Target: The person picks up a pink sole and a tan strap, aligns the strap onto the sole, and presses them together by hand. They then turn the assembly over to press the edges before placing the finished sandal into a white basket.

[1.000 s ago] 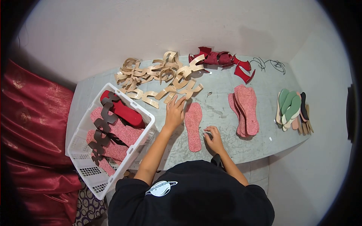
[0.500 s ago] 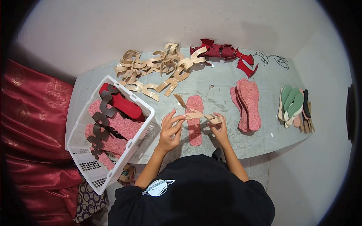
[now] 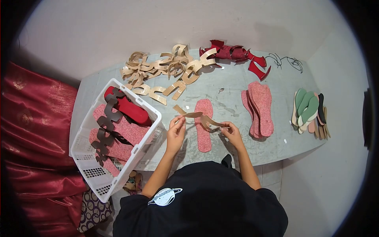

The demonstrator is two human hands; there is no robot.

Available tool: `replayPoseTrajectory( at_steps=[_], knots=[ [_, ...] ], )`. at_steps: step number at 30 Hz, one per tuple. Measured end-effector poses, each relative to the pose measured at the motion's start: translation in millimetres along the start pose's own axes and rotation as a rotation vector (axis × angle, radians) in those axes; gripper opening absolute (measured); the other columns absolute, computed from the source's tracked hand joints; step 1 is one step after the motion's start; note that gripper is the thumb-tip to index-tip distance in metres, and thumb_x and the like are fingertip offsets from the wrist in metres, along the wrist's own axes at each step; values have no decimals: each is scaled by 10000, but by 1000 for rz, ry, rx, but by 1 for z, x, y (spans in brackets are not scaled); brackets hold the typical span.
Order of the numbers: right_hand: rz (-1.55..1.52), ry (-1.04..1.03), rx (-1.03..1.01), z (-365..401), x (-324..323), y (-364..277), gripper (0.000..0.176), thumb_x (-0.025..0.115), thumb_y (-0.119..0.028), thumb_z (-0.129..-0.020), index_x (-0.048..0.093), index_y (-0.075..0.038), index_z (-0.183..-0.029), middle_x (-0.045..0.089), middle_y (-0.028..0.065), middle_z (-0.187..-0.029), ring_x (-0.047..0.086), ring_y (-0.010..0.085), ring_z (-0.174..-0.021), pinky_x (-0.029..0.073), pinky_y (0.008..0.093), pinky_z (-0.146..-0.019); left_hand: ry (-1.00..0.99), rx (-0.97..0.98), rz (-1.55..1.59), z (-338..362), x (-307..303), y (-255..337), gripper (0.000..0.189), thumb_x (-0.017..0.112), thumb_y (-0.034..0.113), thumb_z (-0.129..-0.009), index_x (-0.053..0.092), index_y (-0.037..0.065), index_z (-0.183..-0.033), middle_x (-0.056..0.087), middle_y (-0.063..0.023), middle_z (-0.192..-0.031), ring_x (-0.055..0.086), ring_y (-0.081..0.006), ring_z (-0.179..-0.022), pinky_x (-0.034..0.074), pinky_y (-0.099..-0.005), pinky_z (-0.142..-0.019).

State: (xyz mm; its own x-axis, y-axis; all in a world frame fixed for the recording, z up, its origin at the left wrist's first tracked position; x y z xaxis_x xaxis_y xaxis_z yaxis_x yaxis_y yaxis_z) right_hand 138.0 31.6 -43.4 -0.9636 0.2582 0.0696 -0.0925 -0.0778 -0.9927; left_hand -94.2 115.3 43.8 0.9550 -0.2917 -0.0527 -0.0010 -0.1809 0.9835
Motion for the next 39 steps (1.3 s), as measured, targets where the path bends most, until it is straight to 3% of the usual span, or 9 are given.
replayPoseTrajectory(
  at_steps=[2, 10, 15, 20, 21, 24, 27, 31, 39],
  knots=[
    [-11, 11, 11, 0, -1, 8, 264, 629, -134, -848, 548, -24, -1074, 573, -7, -898, 517, 38, -775, 432, 194, -652, -54, -185, 101, 0, 5, -26, 316, 496, 4, -889, 534, -40, -1199, 419, -71, -1268, 467, -158, -1148, 373, -273, -972],
    [-69, 172, 17, -14, -17, -10, 168, 606, -176, -871, 605, -21, -935, 565, -41, -767, 488, 31, -685, 396, 184, -610, -39, -133, 33, -16, -5, -23, 366, 504, -2, -885, 500, -11, -1251, 441, -89, -1242, 502, -165, -1103, 415, -256, -921],
    [70, 132, -80, -55, -26, -4, 184, 602, -148, -870, 591, -6, -987, 548, -38, -783, 464, 22, -701, 379, 176, -594, 23, -174, 100, -35, -5, -44, 474, 547, 57, -874, 405, -22, -1319, 434, -120, -1259, 479, -197, -1135, 406, -302, -941],
    [325, 328, -177, -69, -35, 1, 354, 598, -149, -858, 504, 4, -1163, 549, 85, -1045, 541, 116, -866, 456, 243, -730, 11, 50, -564, -40, -2, -81, 706, 638, 200, -828, 262, -40, -1375, 423, -207, -1293, 435, -318, -1190, 364, -345, -975],
    [325, 327, -181, -67, -32, 0, 354, 598, -149, -858, 504, 4, -1163, 549, 85, -1045, 541, 116, -866, 456, 243, -730, -28, 37, -559, -38, 1, -86, 676, 631, 175, -795, 309, -49, -1345, 411, -241, -1290, 411, -374, -1193, 338, -374, -993],
    [442, 363, -177, -52, -26, 1, 408, 616, -148, -835, 482, 3, -1190, 520, 135, -1112, 538, 187, -958, 452, 287, -823, -109, 55, -641, -26, 10, -91, 661, 636, 163, -773, 345, -23, -1336, 437, -221, -1276, 414, -367, -1194, 335, -396, -994],
    [616, 198, -415, -35, -3, -14, 448, 642, -167, -782, 507, -54, -1194, 513, 171, -1155, 483, 330, -1085, 388, 396, -909, -102, 76, -726, -21, 12, -90, 621, 625, 135, -763, 386, 0, -1319, 450, -200, -1276, 425, -360, -1185, 341, -423, -982],
    [905, 170, -442, -16, 12, -26, 391, 640, -117, -757, 566, -102, -1141, 522, 115, -1208, 489, 296, -1099, 323, 397, -951, -45, 322, -857, -25, 17, -77, 514, 607, 58, -747, 482, 10, -1243, 531, -187, -1187, 505, -348, -1103, 399, -410, -918],
    [1024, 153, -507, -25, 15, -16, 440, 527, 6, -758, 577, -166, -1160, 545, 82, -1200, 502, 258, -1086, 328, 399, -920, -64, 411, -996, -29, 17, -77, 435, 553, 2, -736, 598, 131, -1149, 593, -86, -1066, 552, -269, -1011, 400, -387, -799]
  ],
)
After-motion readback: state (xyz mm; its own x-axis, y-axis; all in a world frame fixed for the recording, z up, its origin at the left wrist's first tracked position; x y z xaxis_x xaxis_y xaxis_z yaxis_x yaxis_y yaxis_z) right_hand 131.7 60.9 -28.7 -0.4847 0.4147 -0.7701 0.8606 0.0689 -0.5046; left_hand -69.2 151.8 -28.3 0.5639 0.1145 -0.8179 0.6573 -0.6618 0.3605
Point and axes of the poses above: each hand's wrist, its own z-axis away from the middle knuckle, its own x-axis out of the palm, y = z × x, the point moved 8 cm from there along -z, towards the middle knuckle
